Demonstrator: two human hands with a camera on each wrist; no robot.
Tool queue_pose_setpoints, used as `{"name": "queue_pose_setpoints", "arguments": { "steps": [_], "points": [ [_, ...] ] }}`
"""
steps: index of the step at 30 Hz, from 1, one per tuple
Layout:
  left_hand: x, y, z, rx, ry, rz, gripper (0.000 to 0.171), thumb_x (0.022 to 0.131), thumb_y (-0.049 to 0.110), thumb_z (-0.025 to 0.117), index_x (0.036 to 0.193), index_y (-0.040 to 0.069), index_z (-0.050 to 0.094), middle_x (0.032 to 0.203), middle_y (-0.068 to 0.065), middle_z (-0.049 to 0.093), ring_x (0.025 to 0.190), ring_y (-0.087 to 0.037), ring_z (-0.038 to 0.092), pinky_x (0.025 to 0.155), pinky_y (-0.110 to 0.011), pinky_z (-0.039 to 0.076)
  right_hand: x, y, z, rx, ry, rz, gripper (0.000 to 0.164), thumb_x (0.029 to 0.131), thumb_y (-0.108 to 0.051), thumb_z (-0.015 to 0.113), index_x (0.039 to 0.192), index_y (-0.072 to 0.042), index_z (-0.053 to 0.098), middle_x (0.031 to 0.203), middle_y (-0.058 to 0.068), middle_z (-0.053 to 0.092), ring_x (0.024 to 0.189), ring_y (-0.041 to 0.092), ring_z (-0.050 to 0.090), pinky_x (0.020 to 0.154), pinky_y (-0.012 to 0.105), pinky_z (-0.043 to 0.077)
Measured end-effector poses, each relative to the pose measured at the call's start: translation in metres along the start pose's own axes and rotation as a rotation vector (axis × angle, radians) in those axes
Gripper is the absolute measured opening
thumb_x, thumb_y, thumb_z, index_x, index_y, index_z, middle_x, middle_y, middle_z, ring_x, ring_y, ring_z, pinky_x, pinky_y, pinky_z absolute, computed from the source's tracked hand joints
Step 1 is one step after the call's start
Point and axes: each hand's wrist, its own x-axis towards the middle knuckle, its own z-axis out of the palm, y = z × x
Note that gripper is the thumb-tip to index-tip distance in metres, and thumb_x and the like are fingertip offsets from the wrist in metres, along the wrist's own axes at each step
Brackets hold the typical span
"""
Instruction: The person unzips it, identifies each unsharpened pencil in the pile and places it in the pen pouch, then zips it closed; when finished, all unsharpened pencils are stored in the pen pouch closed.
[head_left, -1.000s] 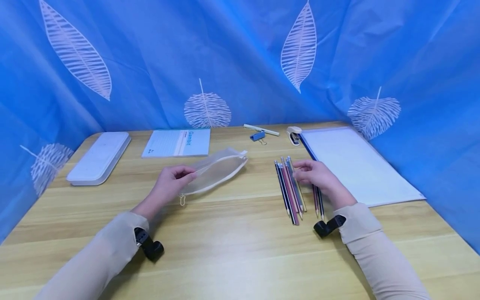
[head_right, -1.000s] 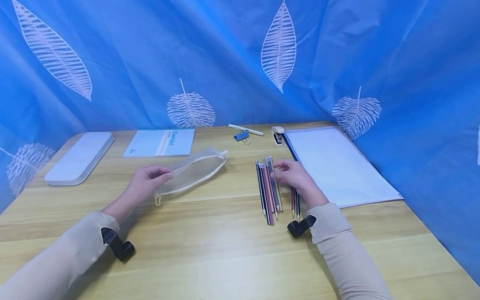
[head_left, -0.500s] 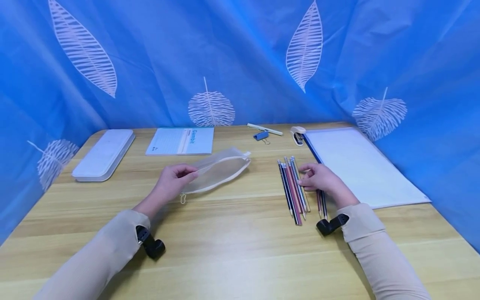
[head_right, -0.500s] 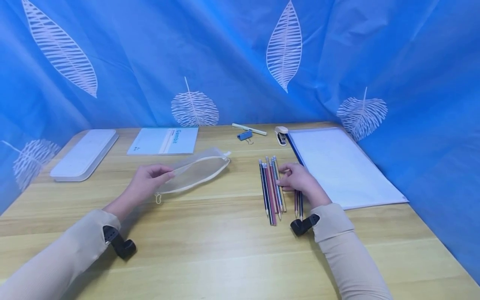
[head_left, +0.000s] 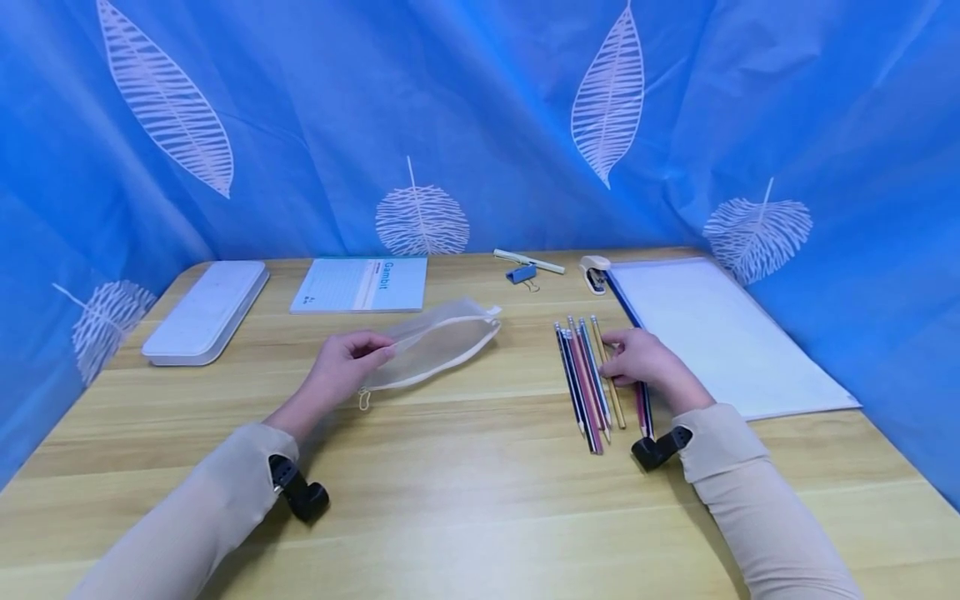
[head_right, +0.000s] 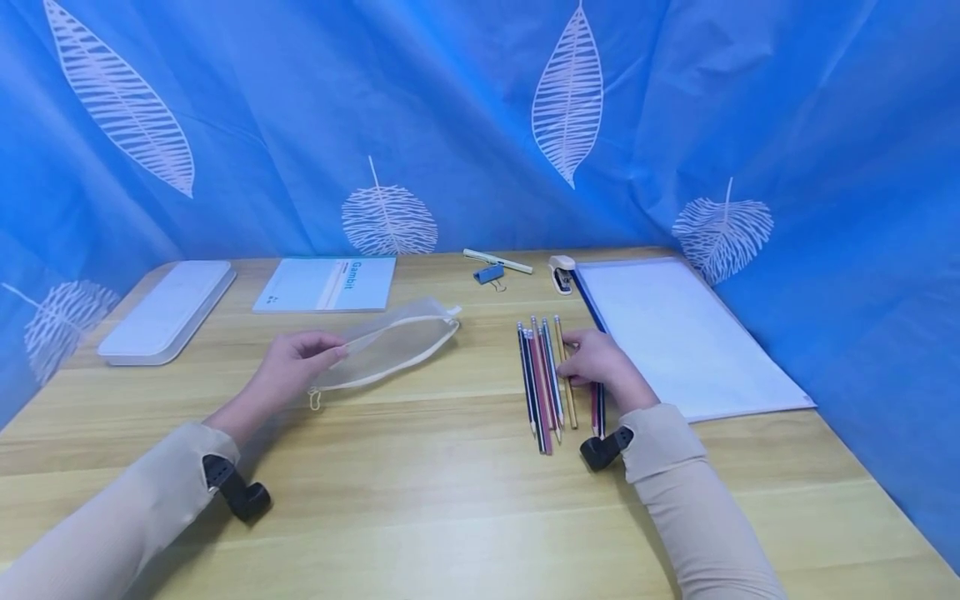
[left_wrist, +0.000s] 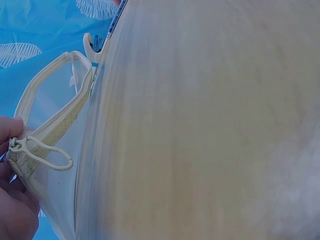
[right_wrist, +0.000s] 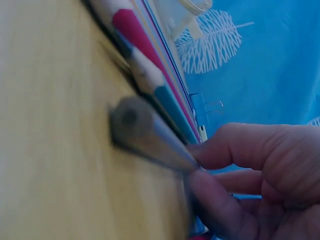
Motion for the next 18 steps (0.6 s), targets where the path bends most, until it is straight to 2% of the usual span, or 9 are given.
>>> {"name": "queue_pose_setpoints", "arguments": {
  "steps": [3, 7, 11, 16, 18],
  "points": [
    [0.000, -0.001, 0.001, -0.003, 0.004, 0.008, 0.023, 0.089, 0.020, 0.063, 0.102, 0.003, 0.068, 0.093, -0.012, 0.065, 0.075, -0.015, 0.052, 0.063, -0.022, 0.046, 0.002, -0.005, 0.001, -0.057, 0.023, 0.058, 0.070, 0.074, -0.003, 0.063, 0.137, 0.010, 0.033, 0.104, 0.026, 0.054, 0.063, 0.015, 0.061, 0.062, 0.029, 0.054],
    [0.001, -0.002, 0.001, 0.001, 0.005, 0.018, 0.022, 0.088, 0.018, 0.063, 0.102, 0.002, 0.069, 0.093, -0.012, 0.065, 0.074, -0.014, 0.053, 0.062, -0.022, 0.046, 0.003, -0.008, 0.002, -0.063, 0.039, 0.085, 0.068, 0.076, -0.004, 0.063, 0.136, 0.009, 0.033, 0.125, 0.034, 0.044, 0.064, 0.017, 0.061, 0.061, 0.029, 0.054],
    [0.001, -0.002, 0.001, -0.001, 0.003, 0.013, 0.021, 0.089, 0.018, 0.063, 0.102, 0.002, 0.068, 0.092, -0.011, 0.065, 0.074, -0.014, 0.053, 0.061, -0.021, 0.046, 0.001, -0.009, 0.002, -0.018, 0.063, 0.095, 0.068, 0.075, -0.002, 0.062, 0.136, 0.009, 0.034, 0.115, 0.032, 0.049, 0.062, 0.018, 0.059, 0.060, 0.030, 0.053],
    [0.000, -0.001, 0.001, -0.002, -0.004, 0.000, 0.023, 0.089, 0.020, 0.062, 0.103, 0.003, 0.068, 0.091, -0.011, 0.064, 0.075, -0.015, 0.052, 0.062, -0.022, 0.046, -0.004, -0.009, 0.000, 0.099, 0.108, 0.083, 0.068, 0.073, 0.001, 0.056, 0.136, 0.007, 0.031, 0.089, 0.017, 0.054, 0.061, 0.018, 0.057, 0.060, 0.030, 0.053],
    [0.001, -0.001, 0.000, -0.001, -0.005, -0.007, 0.023, 0.089, 0.021, 0.062, 0.103, 0.003, 0.068, 0.092, -0.012, 0.064, 0.076, -0.016, 0.052, 0.063, -0.023, 0.046, -0.006, -0.013, 0.001, 0.151, 0.135, 0.061, 0.068, 0.073, 0.002, 0.055, 0.137, 0.006, 0.030, 0.085, 0.012, 0.053, 0.061, 0.017, 0.056, 0.060, 0.030, 0.052]
  ]
}}
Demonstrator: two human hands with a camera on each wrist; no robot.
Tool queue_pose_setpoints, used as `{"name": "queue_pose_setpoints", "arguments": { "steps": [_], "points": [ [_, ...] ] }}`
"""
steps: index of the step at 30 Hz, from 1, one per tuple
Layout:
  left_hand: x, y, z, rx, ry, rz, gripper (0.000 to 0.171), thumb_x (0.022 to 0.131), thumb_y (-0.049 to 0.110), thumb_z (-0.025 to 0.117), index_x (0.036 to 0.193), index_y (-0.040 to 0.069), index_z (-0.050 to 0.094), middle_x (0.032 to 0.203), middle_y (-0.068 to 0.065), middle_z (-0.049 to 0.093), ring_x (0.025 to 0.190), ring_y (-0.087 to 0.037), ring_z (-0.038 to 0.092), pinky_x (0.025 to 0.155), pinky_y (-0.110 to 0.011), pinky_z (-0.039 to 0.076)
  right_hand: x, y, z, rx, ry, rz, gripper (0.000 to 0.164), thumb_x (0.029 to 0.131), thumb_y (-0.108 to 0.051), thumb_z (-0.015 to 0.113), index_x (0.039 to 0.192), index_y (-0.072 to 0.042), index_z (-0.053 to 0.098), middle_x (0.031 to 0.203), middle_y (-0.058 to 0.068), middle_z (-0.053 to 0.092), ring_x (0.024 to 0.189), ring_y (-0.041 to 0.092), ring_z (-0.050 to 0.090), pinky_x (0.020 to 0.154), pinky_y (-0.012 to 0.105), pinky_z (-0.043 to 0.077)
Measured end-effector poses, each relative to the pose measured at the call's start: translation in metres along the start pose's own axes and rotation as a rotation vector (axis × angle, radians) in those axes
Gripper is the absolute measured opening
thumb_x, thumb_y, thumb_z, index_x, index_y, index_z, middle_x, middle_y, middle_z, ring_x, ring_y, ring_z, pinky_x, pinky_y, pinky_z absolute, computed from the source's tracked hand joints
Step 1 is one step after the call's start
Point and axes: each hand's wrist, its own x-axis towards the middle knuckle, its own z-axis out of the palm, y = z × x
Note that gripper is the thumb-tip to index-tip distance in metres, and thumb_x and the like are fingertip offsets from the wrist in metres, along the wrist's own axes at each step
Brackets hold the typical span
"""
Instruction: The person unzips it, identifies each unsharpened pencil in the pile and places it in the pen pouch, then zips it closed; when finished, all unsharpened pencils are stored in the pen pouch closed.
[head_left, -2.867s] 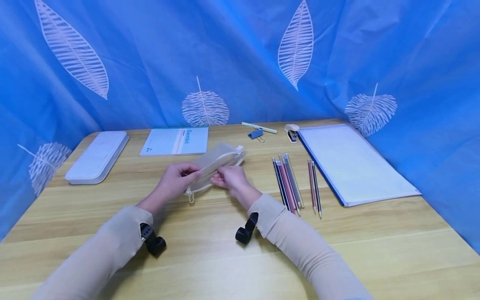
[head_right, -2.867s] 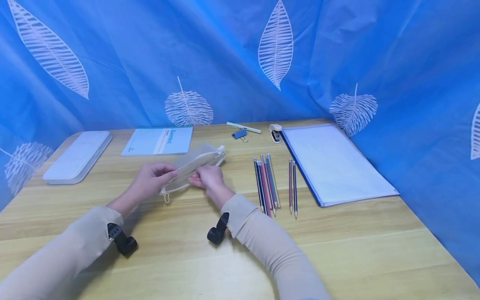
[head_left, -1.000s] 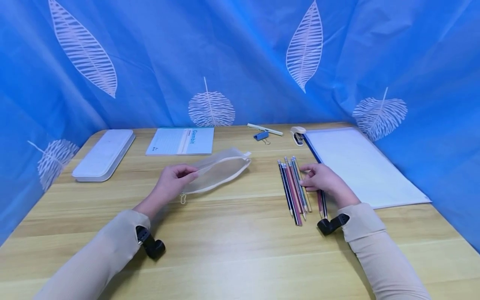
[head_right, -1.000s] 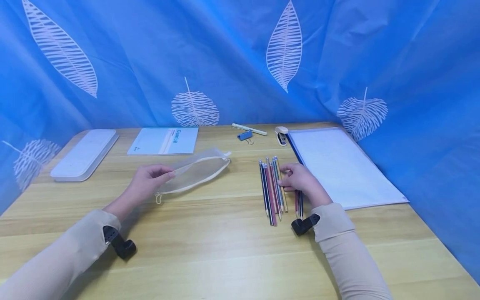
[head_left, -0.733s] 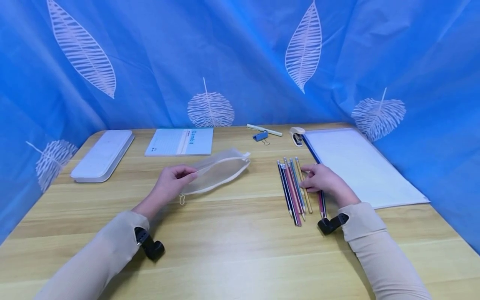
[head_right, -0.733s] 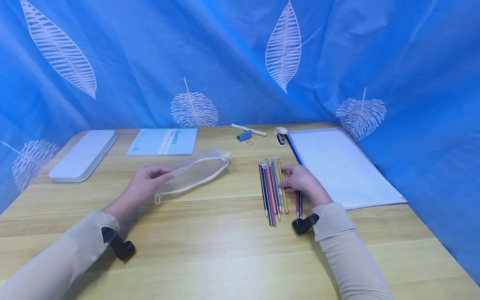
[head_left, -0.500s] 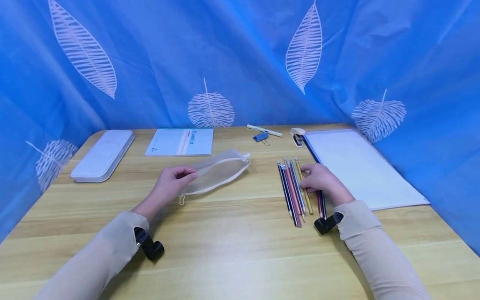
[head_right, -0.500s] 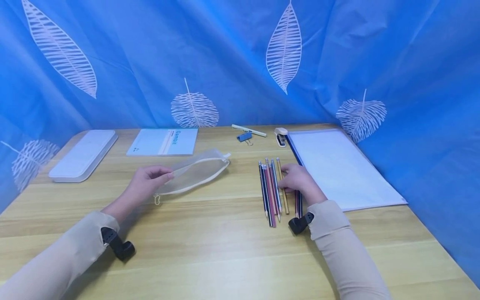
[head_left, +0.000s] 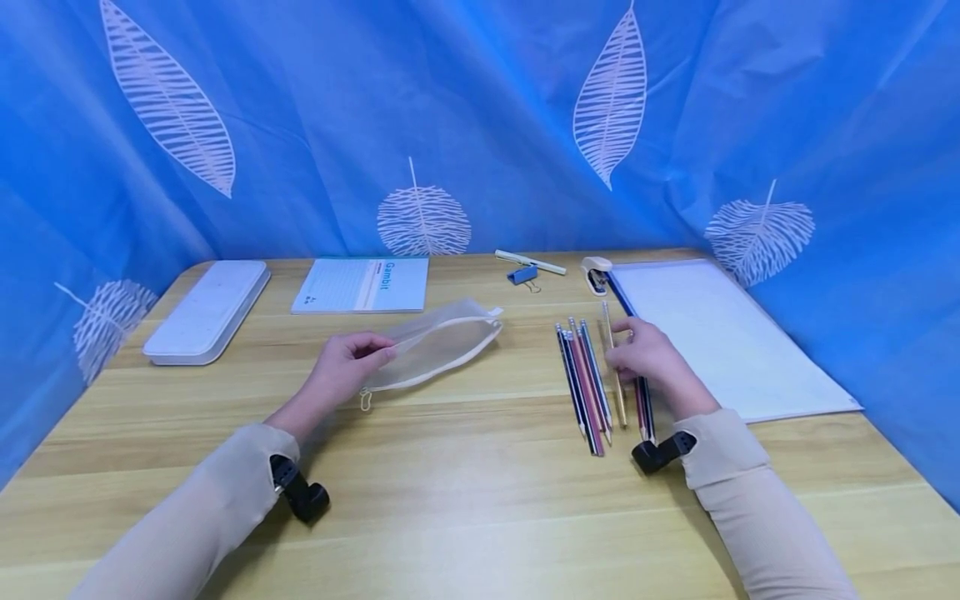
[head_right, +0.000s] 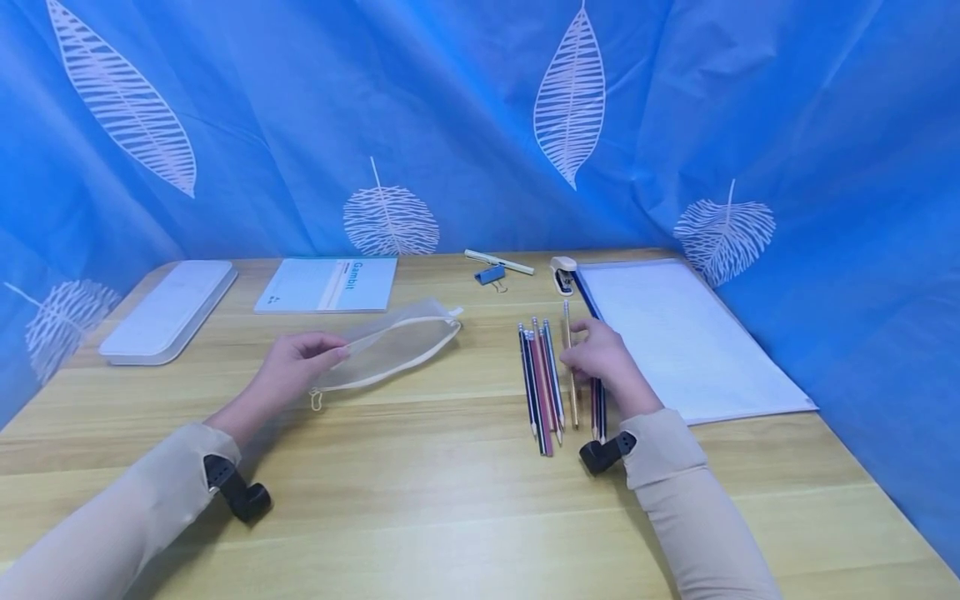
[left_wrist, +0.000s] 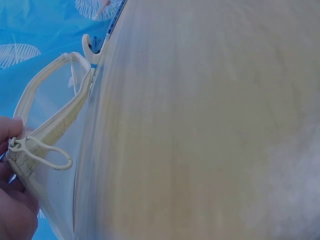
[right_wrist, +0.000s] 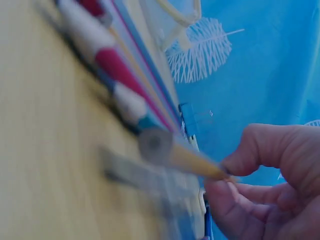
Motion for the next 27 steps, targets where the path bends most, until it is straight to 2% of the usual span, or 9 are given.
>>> {"name": "queue_pose_setpoints", "arguments": {
  "steps": [7, 10, 14, 17, 22, 27],
  "points": [
    [0.000, 0.005, -0.001, 0.010, 0.007, 0.000, 0.022, 0.088, 0.021, 0.063, 0.102, 0.004, 0.069, 0.090, -0.010, 0.065, 0.075, -0.016, 0.052, 0.061, -0.023, 0.045, -0.007, -0.017, 0.016, 0.225, 0.041, -0.081, 0.069, 0.074, 0.005, 0.052, 0.138, 0.002, 0.026, 0.087, 0.010, 0.051, 0.060, 0.014, 0.055, 0.059, 0.027, 0.052],
    [0.001, 0.008, 0.001, 0.017, 0.002, 0.022, 0.021, 0.088, 0.019, 0.063, 0.101, 0.003, 0.068, 0.088, -0.011, 0.065, 0.072, -0.016, 0.051, 0.059, -0.023, 0.044, -0.005, -0.021, 0.025, 0.419, 0.042, -0.101, 0.067, 0.077, 0.009, 0.051, 0.137, 0.002, 0.023, 0.087, 0.008, 0.053, 0.061, 0.011, 0.057, 0.061, 0.025, 0.053],
    [0.002, 0.010, 0.002, 0.035, 0.001, 0.033, 0.020, 0.088, 0.018, 0.062, 0.100, 0.003, 0.068, 0.085, -0.009, 0.064, 0.071, -0.015, 0.049, 0.058, -0.023, 0.042, -0.003, -0.024, 0.042, 0.695, 0.030, -0.076, 0.068, 0.080, 0.011, 0.049, 0.140, 0.001, 0.017, 0.084, 0.003, 0.057, 0.064, 0.008, 0.059, 0.062, 0.022, 0.053],
    [0.002, 0.011, 0.003, 0.038, 0.007, 0.036, 0.019, 0.088, 0.017, 0.063, 0.099, 0.002, 0.068, 0.083, -0.008, 0.063, 0.070, -0.015, 0.048, 0.057, -0.023, 0.041, -0.004, -0.028, 0.057, 0.822, 0.047, -0.035, 0.069, 0.082, 0.011, 0.049, 0.142, -0.002, 0.017, 0.087, 0.001, 0.054, 0.065, 0.007, 0.058, 0.063, 0.020, 0.052],
    [0.002, 0.009, 0.006, 0.019, 0.004, 0.034, 0.019, 0.088, 0.014, 0.063, 0.099, 0.000, 0.068, 0.083, -0.010, 0.063, 0.070, -0.016, 0.049, 0.058, -0.022, 0.041, -0.005, -0.040, 0.082, 0.928, 0.075, 0.012, 0.068, 0.082, 0.009, 0.048, 0.143, -0.006, 0.020, 0.096, 0.005, 0.044, 0.072, 0.010, 0.055, 0.069, 0.022, 0.053],
    [0.000, 0.007, 0.010, -0.011, -0.042, 0.006, 0.018, 0.088, 0.014, 0.063, 0.100, 0.002, 0.068, 0.082, -0.008, 0.062, 0.064, -0.014, 0.048, 0.052, -0.022, 0.042, -0.003, -0.055, 0.106, 0.966, 0.071, 0.030, 0.063, 0.083, 0.008, 0.049, 0.139, -0.009, 0.026, 0.087, 0.006, 0.050, 0.069, 0.013, 0.056, 0.067, 0.026, 0.054]
  ]
}}
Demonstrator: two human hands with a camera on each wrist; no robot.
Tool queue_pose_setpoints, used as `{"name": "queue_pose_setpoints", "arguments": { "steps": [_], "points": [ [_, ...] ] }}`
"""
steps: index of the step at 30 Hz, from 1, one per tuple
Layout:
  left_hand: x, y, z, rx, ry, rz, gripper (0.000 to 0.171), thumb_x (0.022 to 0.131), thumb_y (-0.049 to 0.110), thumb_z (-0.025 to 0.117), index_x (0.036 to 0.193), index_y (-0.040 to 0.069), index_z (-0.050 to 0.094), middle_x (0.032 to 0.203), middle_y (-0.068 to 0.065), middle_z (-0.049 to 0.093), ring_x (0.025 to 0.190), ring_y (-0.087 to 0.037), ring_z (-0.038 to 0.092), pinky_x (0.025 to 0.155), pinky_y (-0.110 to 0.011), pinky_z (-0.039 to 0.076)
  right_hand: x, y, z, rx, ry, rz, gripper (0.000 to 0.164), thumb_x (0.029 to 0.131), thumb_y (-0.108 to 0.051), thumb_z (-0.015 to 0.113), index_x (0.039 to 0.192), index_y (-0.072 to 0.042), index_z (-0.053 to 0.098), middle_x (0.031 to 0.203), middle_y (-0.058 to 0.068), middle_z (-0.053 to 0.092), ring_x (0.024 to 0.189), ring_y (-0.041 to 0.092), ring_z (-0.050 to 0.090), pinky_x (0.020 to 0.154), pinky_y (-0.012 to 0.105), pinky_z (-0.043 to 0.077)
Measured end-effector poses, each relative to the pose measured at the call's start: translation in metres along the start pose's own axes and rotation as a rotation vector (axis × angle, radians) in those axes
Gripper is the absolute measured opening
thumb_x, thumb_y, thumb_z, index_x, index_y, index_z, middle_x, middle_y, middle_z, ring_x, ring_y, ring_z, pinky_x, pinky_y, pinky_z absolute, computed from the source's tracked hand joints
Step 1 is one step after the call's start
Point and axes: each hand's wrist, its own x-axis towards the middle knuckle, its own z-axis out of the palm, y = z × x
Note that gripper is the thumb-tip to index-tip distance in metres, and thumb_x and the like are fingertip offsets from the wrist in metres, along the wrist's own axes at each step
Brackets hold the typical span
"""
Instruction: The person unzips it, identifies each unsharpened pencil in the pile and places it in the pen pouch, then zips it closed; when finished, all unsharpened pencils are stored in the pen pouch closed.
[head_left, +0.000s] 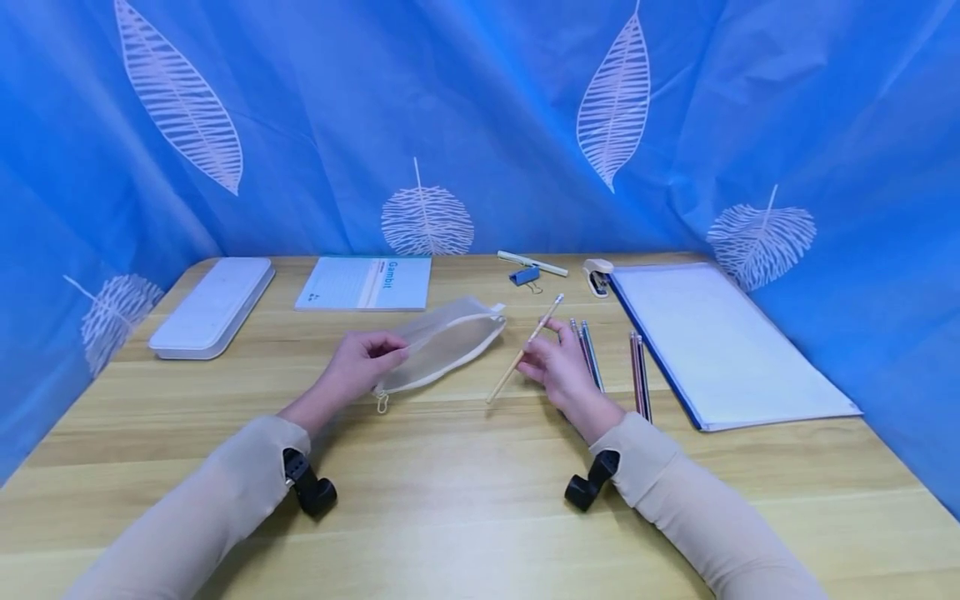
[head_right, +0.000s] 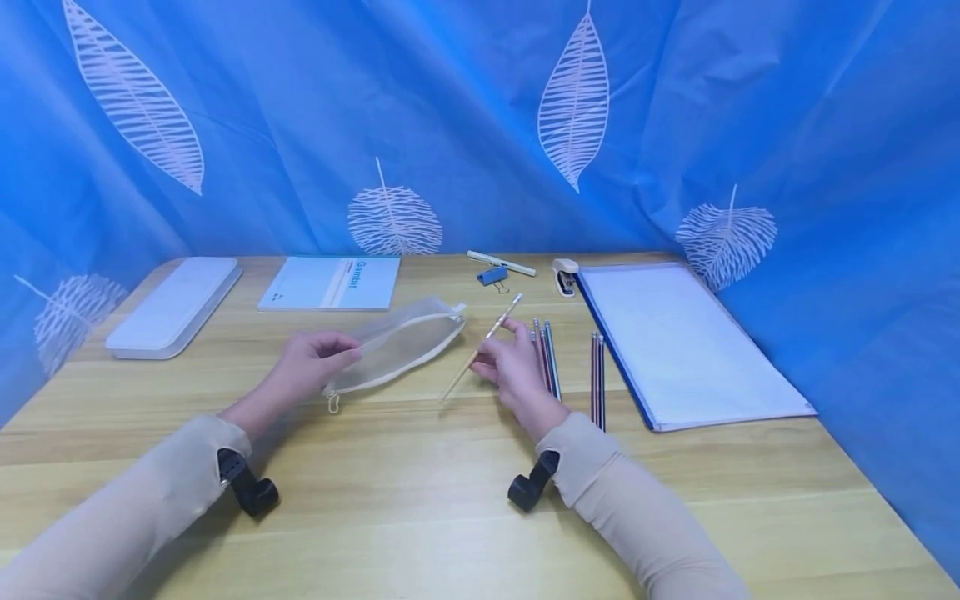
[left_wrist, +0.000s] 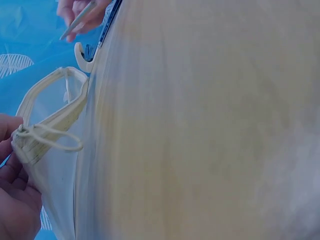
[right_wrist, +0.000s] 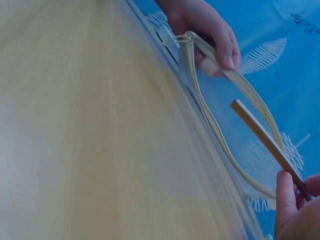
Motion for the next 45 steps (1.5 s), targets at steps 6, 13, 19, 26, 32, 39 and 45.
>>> {"name": "queue_pose_setpoints", "arguments": {
  "steps": [6, 13, 19, 26, 32, 39, 45],
  "points": [
    [-0.001, 0.002, 0.004, -0.016, -0.031, -0.018, 0.018, 0.087, 0.016, 0.063, 0.100, 0.004, 0.068, 0.078, -0.005, 0.059, 0.060, -0.014, 0.047, 0.049, -0.024, 0.042, 0.003, 0.010, 0.026, 0.075, 0.022, -0.023, 0.054, 0.084, 0.006, 0.050, 0.131, -0.009, 0.029, 0.091, 0.011, 0.054, 0.068, 0.015, 0.058, 0.065, 0.027, 0.055],
    [0.001, 0.004, 0.006, -0.018, -0.055, -0.016, 0.019, 0.088, 0.018, 0.063, 0.100, 0.004, 0.068, 0.082, -0.005, 0.061, 0.072, -0.017, 0.049, 0.060, -0.025, 0.041, 0.005, 0.018, 0.047, 0.127, 0.040, -0.038, 0.048, 0.084, 0.007, 0.052, 0.126, -0.002, 0.030, 0.078, 0.008, 0.057, 0.060, 0.013, 0.058, 0.062, 0.026, 0.055],
    [0.001, 0.006, 0.009, -0.032, -0.078, -0.020, 0.022, 0.088, 0.017, 0.064, 0.103, 0.001, 0.067, 0.085, -0.007, 0.062, 0.075, -0.016, 0.050, 0.063, -0.025, 0.042, 0.007, 0.027, 0.060, 0.118, 0.045, -0.029, 0.037, 0.081, 0.009, 0.054, 0.112, -0.003, 0.036, 0.075, 0.009, 0.057, 0.058, 0.014, 0.060, 0.060, 0.025, 0.054],
    [0.002, 0.007, 0.014, -0.019, -0.075, -0.014, 0.022, 0.088, 0.018, 0.063, 0.104, 0.002, 0.067, 0.093, -0.010, 0.064, 0.080, -0.017, 0.051, 0.068, -0.027, 0.043, 0.004, 0.040, 0.074, 0.105, -0.001, -0.024, 0.036, 0.081, 0.011, 0.052, 0.110, -0.001, 0.036, 0.074, 0.009, 0.058, 0.057, 0.013, 0.060, 0.059, 0.025, 0.054],
    [0.002, 0.011, 0.019, -0.030, -0.063, -0.006, 0.020, 0.088, 0.017, 0.063, 0.102, 0.004, 0.068, 0.094, -0.010, 0.065, 0.081, -0.018, 0.052, 0.069, -0.027, 0.043, 0.001, 0.045, 0.080, 0.087, -0.027, -0.015, 0.037, 0.082, 0.009, 0.053, 0.112, -0.001, 0.035, 0.073, 0.007, 0.058, 0.057, 0.012, 0.060, 0.057, 0.024, 0.054],
    [0.000, 0.009, 0.023, -0.052, -0.067, -0.039, 0.019, 0.089, 0.015, 0.062, 0.103, 0.005, 0.067, 0.097, -0.011, 0.065, 0.084, -0.020, 0.053, 0.069, -0.027, 0.045, 0.002, 0.045, 0.081, 0.047, -0.048, 0.018, 0.039, 0.083, 0.010, 0.054, 0.115, 0.000, 0.035, 0.078, 0.010, 0.058, 0.059, 0.014, 0.060, 0.060, 0.024, 0.054],
    [-0.002, 0.007, 0.023, -0.062, -0.071, -0.027, 0.020, 0.088, 0.015, 0.063, 0.104, 0.003, 0.067, 0.100, -0.014, 0.065, 0.085, -0.019, 0.055, 0.069, -0.026, 0.047, 0.002, 0.043, 0.078, -0.014, -0.092, 0.054, 0.055, 0.085, 0.009, 0.053, 0.135, 0.005, 0.030, 0.091, 0.020, 0.062, 0.066, 0.015, 0.064, 0.068, 0.025, 0.054]
  ]
}}
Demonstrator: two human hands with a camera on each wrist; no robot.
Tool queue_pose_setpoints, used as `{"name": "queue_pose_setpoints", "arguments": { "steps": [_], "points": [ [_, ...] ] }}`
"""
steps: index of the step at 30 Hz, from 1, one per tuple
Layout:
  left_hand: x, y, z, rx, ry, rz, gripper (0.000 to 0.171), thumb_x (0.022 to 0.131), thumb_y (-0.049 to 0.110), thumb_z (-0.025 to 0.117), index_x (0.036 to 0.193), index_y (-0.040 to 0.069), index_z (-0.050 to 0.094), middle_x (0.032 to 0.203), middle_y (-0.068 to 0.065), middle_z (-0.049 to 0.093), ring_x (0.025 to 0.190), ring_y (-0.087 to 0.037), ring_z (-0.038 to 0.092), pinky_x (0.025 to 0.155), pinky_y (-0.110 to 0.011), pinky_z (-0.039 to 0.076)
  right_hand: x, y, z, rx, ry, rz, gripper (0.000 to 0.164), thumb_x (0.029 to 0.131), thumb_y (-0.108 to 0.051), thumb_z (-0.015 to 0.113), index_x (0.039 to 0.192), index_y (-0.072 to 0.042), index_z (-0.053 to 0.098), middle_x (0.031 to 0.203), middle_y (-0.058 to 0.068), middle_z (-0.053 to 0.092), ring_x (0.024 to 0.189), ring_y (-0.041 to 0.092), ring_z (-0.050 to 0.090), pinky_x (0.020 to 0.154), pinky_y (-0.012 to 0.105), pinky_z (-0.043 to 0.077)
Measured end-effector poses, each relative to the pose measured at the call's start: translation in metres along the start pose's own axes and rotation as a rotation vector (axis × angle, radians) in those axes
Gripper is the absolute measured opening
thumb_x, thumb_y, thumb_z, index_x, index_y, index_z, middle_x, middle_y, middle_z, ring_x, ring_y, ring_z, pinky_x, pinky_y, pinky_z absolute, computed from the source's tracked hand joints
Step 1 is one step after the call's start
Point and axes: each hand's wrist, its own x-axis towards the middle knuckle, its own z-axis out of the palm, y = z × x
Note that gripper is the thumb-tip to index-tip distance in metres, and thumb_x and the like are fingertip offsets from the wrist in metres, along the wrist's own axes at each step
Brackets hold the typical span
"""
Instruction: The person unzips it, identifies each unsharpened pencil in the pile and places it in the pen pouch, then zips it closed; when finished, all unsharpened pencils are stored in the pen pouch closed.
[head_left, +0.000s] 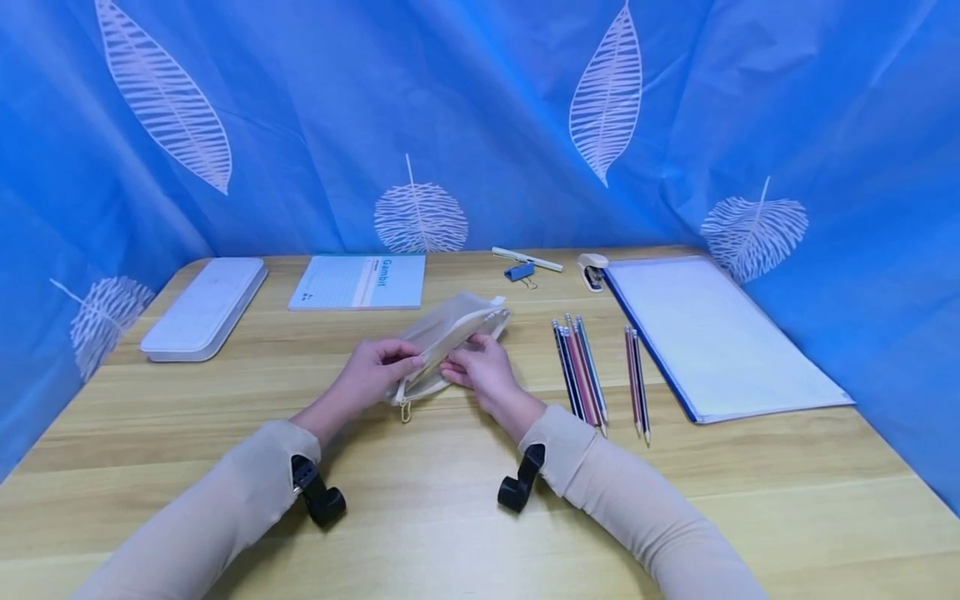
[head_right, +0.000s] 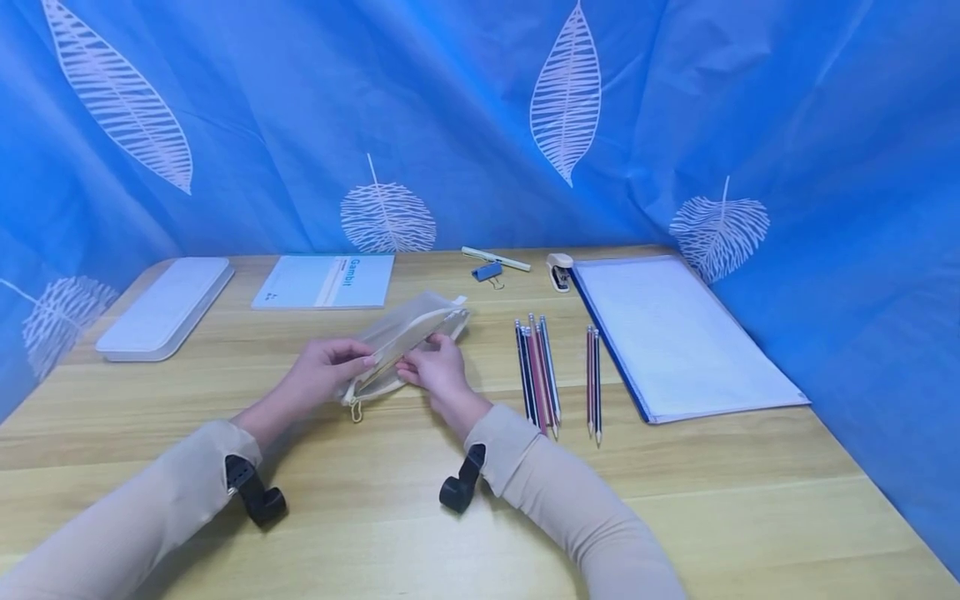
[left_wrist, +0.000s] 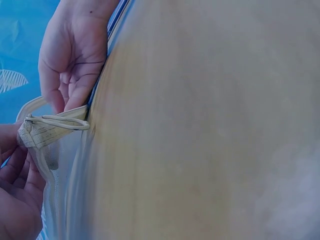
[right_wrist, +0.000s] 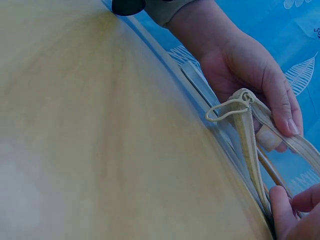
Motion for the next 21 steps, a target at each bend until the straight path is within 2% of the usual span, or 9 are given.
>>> {"name": "queue_pose_setpoints", "arguments": {
  "steps": [4, 10, 16, 21],
  "points": [
    [-0.001, -0.001, 0.000, -0.002, -0.002, -0.002, 0.022, 0.088, 0.016, 0.063, 0.105, 0.003, 0.067, 0.102, -0.014, 0.064, 0.084, -0.017, 0.054, 0.069, -0.025, 0.046, -0.002, -0.001, -0.004, -0.042, -0.044, 0.026, 0.062, 0.086, 0.009, 0.052, 0.142, 0.004, 0.026, 0.110, 0.028, 0.059, 0.080, 0.020, 0.066, 0.077, 0.026, 0.053],
    [-0.001, -0.002, -0.001, -0.024, 0.009, -0.001, 0.022, 0.087, 0.014, 0.064, 0.105, 0.001, 0.066, 0.099, -0.013, 0.064, 0.079, -0.016, 0.053, 0.065, -0.024, 0.046, -0.006, -0.003, -0.009, -0.110, -0.096, 0.033, 0.050, 0.086, 0.008, 0.053, 0.134, 0.004, 0.041, 0.117, 0.027, 0.057, 0.101, 0.029, 0.062, 0.083, 0.028, 0.051],
    [-0.002, -0.004, 0.000, -0.033, 0.025, 0.004, 0.022, 0.086, 0.012, 0.064, 0.104, 0.001, 0.067, 0.096, -0.012, 0.064, 0.078, -0.015, 0.053, 0.064, -0.023, 0.045, -0.012, -0.010, -0.019, -0.156, -0.130, 0.033, 0.045, 0.086, 0.007, 0.055, 0.130, 0.006, 0.046, 0.115, 0.027, 0.058, 0.093, 0.023, 0.064, 0.085, 0.030, 0.050],
    [-0.002, -0.004, 0.000, -0.041, 0.027, -0.001, 0.022, 0.087, 0.013, 0.064, 0.104, 0.001, 0.067, 0.096, -0.012, 0.063, 0.078, -0.016, 0.053, 0.064, -0.023, 0.046, -0.016, -0.022, -0.037, -0.184, -0.154, 0.012, 0.041, 0.087, 0.007, 0.054, 0.128, 0.008, 0.047, 0.117, 0.030, 0.056, 0.084, 0.014, 0.063, 0.087, 0.031, 0.049]
  ]
}}
